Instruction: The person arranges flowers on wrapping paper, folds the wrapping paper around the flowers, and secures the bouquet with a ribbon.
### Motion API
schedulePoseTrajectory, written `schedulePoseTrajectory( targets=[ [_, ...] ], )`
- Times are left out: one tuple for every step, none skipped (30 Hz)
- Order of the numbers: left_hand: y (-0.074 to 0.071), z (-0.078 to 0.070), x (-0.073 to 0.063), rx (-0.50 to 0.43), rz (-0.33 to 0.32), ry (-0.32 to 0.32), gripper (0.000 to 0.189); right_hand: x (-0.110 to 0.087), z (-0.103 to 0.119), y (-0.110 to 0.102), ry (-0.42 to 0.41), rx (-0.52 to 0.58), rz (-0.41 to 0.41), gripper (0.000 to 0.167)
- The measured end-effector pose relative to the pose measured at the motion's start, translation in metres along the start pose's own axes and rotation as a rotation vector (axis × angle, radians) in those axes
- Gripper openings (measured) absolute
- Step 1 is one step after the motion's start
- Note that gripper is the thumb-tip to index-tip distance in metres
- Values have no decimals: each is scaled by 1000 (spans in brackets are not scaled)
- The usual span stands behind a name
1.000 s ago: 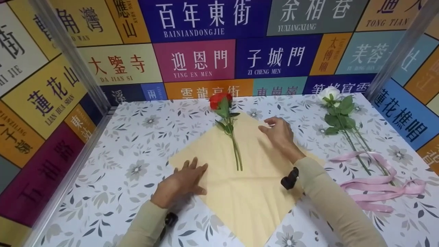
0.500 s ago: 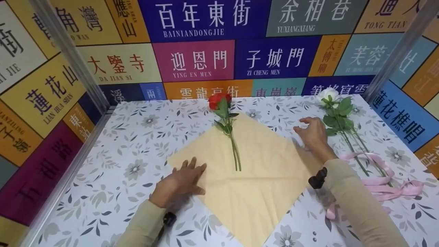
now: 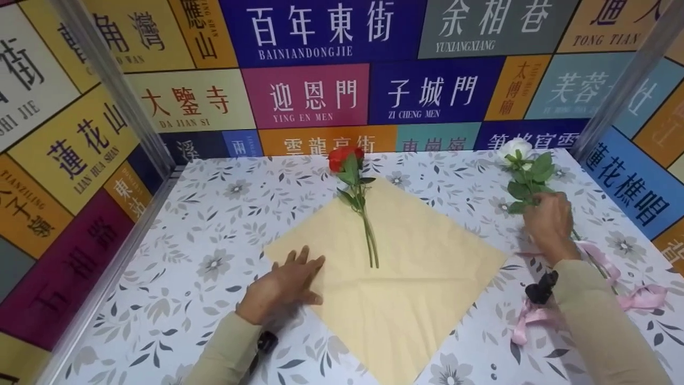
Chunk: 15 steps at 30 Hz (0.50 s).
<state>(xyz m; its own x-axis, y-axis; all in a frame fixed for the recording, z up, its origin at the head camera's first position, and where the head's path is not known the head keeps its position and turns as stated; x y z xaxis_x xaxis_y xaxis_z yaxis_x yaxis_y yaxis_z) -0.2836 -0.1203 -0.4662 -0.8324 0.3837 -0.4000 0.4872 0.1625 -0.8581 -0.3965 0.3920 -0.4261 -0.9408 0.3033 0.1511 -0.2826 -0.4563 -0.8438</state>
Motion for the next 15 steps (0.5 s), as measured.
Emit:
schedulePoseTrajectory(
  targets=[
    [1, -1, 0, -5, 1, 2, 89, 0, -7, -3, 13, -21, 3, 47],
    [1, -2, 0, -2, 0, 6, 89, 0, -13, -7, 20, -43, 0, 48],
    [1, -3, 0, 5, -2, 12, 89, 0, -19, -10, 24, -61, 5, 49],
    [2, -3, 0, -8, 0, 10, 89, -1, -25, -13, 29, -74, 9, 50],
    [2, -2, -1, -21, 2, 7, 88, -1, -30, -16, 31, -87, 16, 52],
    [2, -2, -1, -20, 5, 6, 88, -1, -34, -18, 32, -89, 19, 54],
    [3, -2, -1, -23, 10, 3, 88, -1, -37, -20, 28, -91, 22, 55],
    [2, -1, -1, -22, 11, 4, 87, -1, -40, -22, 23, -94, 26, 55],
    [2, -1, -2, -25, 14, 0, 87, -1, -42, -23, 21, -96, 36, 56],
    [2, 0, -2, -29, 15, -4, 88, -1, -44, -24, 22, -100, 47, 56],
    [2, 0, -2, -20, 17, -5, 88, -1, -46, -24, 23, -107, 62, 56],
    [2, 0, -2, -9, 18, -6, 88, -1, -48, -25, 24, -115, 77, 56],
    [2, 0, -2, -17, 20, -11, 88, -2, -49, -25, 27, -127, 92, 55],
    [2, 1, -3, -10, 24, -13, 88, -2, -52, -25, 34, -139, 112, 54],
    [2, 1, -3, -11, 29, -17, 88, -3, -54, -24, 44, -152, 133, 52]
  ],
)
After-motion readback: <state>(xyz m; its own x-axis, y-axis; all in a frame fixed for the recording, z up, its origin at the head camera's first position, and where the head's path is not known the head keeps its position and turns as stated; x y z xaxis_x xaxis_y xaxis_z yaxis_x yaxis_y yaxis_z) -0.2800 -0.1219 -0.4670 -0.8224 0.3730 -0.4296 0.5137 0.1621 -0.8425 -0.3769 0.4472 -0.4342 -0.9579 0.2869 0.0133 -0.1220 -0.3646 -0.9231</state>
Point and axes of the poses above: each hand's wrist, its own x-axis towards the middle knuckle, its own y-axis out of the palm, z = x × y, the point moved 8 cm from there along x, towards the middle knuckle, and after that the axes turned 1 degree about z, right-handed, at the moved point
